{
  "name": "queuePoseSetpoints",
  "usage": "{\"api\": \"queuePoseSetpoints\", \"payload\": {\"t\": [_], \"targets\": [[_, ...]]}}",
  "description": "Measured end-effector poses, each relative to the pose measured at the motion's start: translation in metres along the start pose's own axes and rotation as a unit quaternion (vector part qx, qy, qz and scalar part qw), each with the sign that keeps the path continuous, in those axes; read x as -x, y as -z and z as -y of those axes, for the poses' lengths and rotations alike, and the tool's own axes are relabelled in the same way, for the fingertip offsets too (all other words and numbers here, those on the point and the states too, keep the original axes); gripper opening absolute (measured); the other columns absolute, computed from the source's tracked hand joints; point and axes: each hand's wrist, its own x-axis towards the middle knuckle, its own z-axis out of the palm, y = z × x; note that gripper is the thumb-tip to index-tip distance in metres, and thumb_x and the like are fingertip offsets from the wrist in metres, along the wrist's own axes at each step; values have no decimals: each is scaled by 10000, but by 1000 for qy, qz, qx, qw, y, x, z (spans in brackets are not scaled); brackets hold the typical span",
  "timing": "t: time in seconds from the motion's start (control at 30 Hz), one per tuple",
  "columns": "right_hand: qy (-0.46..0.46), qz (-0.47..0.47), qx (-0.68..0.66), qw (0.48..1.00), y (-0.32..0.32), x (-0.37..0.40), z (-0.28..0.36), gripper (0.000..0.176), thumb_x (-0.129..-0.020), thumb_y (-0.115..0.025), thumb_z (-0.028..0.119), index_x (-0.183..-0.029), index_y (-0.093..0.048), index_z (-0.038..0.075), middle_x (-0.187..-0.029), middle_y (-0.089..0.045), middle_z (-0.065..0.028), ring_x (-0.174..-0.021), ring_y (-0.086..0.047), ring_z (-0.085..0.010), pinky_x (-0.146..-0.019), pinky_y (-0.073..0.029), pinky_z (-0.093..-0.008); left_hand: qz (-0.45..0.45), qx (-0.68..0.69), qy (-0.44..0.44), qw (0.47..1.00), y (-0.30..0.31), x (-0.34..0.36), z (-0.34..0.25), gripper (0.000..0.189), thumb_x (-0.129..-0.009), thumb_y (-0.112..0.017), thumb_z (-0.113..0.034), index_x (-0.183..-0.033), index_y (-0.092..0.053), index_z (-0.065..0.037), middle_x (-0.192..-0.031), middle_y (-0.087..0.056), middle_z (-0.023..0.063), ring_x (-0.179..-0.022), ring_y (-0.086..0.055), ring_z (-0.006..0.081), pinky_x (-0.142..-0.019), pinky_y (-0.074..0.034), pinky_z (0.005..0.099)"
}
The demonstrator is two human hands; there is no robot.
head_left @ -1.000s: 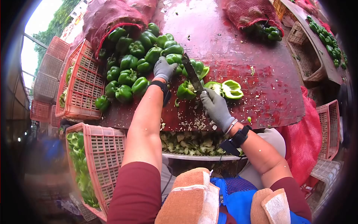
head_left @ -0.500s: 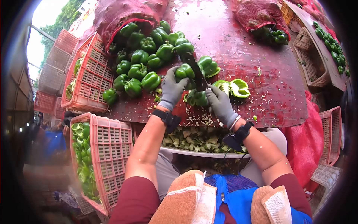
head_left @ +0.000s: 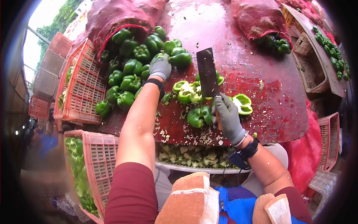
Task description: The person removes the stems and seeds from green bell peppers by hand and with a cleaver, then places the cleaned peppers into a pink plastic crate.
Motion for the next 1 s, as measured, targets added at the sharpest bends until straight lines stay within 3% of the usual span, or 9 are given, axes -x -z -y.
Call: {"api": "queuePoseSetpoints", "payload": {"t": [0.07, 0.3, 0.5, 0.63, 0.7, 0.77, 0.83, 0.87, 1.0], "targets": [[-5, -1, 19, 1000, 0, 0, 4, 410, -1044, -514, 361, -1274, -562, 25, -699, -505, 39, -495, -451, -29, -438, -380, -204, -88, -60, -32, 994, -54, -19, 12, 329, -913, -599, -288, -1187, -671, -121, -1199, -664, 185, -1164, -608, 361, -973, -488, 440], [8, 18, 34, 999, 6, 4, 10, 424, -1050, -500, 364, -1305, -556, 30, -709, -507, 45, -483, -443, -22, -445, -379, -196, -24, 290, 65, 955, -92, -22, 8, 238, -909, -625, -271, -1026, -705, -79, -996, -715, 184, -965, -673, 371, -871, -510, 456], [266, 10, 185, 946, 3, 8, 43, 402, -1026, -560, 270, -1323, -545, 0, -779, -596, -18, -648, -539, -67, -585, -466, -255, -179, 158, -149, 960, -1, 57, -36, 186, -925, -645, -233, -937, -660, -48, -830, -683, 172, -801, -668, 355, -712, -509, 436], [365, -10, 339, 867, 1, -2, 48, 398, -992, -595, 279, -1308, -561, 40, -878, -684, -158, -749, -682, -289, -677, -527, -378, -228, 137, -265, 927, 32, 95, -51, 101, -897, -657, -147, -940, -643, -57, -866, -673, 173, -793, -651, 377, -687, -508, 456], [164, 14, 463, 871, 20, -21, 15, 374, -1018, -511, 356, -1279, -580, 97, -1003, -689, -243, -936, -669, -414, -794, -521, -460, -207, 121, -276, 931, 37, 112, -57, 110, -880, -659, -102, -982, -649, -63, -885, -668, 169, -795, -656, 362, -675, -518, 444], [168, -14, 399, 901, 20, -22, -6, 365, -1030, -509, 335, -1283, -573, 79, -862, -700, -173, -747, -693, -323, -671, -536, -395, -226, 142, -290, 919, 25, 125, -51, 124, -879, -662, -103, -997, -654, -65, -883, -666, 162, -793, -657, 356, -675, -521, 437], [-46, 39, 130, 990, 11, -15, 12, 346, -1040, -506, 325, -1259, -586, 69, -713, -616, -50, -533, -598, -162, -504, -480, -295, -216, 193, -280, 915, 18, 141, -48, 169, -874, -671, -93, -1040, -659, -60, -893, -671, 149, -777, -660, 345, -661, -527, 420], [-56, 24, 37, 997, 10, -15, 8, 297, -1045, -507, 307, -1179, -612, 63, -660, -496, 39, -458, -462, -44, -414, -382, -213, -228, 237, -263, 907, 11, 141, -44, 175, -887, -681, -113, -1049, -666, -51, -858, -671, 129, -743, -657, 298, -652, -523, 391], [-38, 38, 85, 995, 6, -5, 13, 263, -1046, -501, 295, -1072, -608, 56, -654, -512, 22, -453, -480, -66, -422, -400, -228, -78, 376, -174, 907, 12, 113, -23, 212, -913, -684, -228, -1005, -686, -37, -878, -683, 158, -795, -668, 326, -704, -521, 390]]}}
